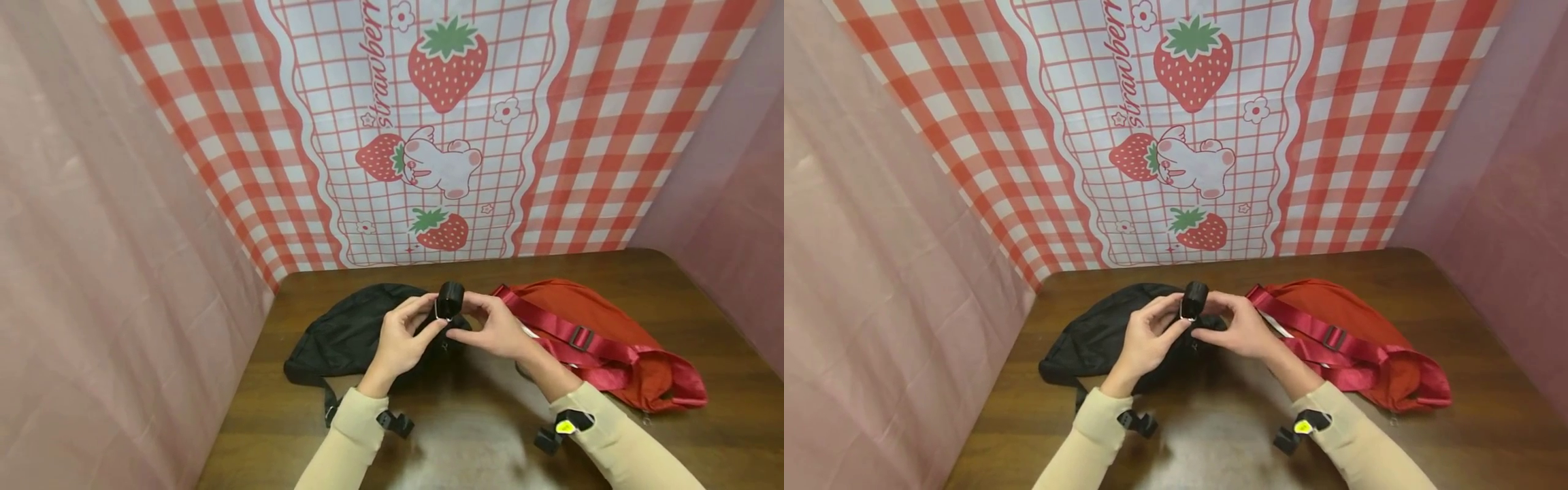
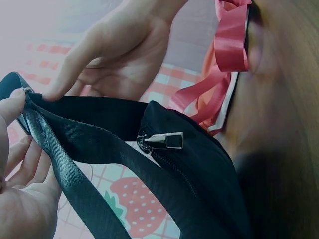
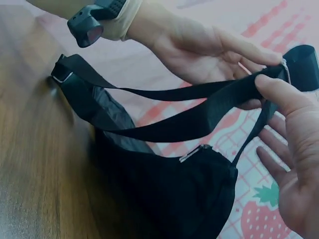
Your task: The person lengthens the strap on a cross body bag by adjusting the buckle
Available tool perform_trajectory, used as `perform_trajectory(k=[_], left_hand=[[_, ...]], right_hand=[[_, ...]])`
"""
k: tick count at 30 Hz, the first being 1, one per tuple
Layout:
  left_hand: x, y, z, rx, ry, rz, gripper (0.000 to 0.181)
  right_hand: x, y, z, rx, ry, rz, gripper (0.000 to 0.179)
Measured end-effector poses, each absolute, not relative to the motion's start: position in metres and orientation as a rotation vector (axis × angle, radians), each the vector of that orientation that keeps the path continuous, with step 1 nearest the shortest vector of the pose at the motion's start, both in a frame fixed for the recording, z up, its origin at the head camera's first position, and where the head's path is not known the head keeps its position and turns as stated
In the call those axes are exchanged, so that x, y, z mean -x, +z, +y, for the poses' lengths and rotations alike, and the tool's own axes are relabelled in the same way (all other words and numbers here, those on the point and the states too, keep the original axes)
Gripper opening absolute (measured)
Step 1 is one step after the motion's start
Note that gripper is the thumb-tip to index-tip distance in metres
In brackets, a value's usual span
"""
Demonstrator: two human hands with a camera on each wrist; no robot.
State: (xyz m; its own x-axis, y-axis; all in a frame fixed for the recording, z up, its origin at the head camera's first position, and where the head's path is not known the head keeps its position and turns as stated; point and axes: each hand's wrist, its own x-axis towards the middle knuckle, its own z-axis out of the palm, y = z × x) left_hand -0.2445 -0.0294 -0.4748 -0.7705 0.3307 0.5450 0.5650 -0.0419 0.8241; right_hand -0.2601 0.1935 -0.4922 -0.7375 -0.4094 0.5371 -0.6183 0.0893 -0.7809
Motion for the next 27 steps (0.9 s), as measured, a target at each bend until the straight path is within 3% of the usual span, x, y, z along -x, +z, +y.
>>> perform_trajectory(k=[7,27], left_hand=[[0.243,-0.472,-0.03,0.957,-1.911,-2.038,0.044],[0.243,-0.467,-0.031,0.906,-1.972,-1.981,0.043]], right_hand=[[0.26,-0.494,0.195,-1.018,1.716,-2.11,0.037],[0.254,-0.494,0.205,-0.972,1.552,-2.132,0.041]])
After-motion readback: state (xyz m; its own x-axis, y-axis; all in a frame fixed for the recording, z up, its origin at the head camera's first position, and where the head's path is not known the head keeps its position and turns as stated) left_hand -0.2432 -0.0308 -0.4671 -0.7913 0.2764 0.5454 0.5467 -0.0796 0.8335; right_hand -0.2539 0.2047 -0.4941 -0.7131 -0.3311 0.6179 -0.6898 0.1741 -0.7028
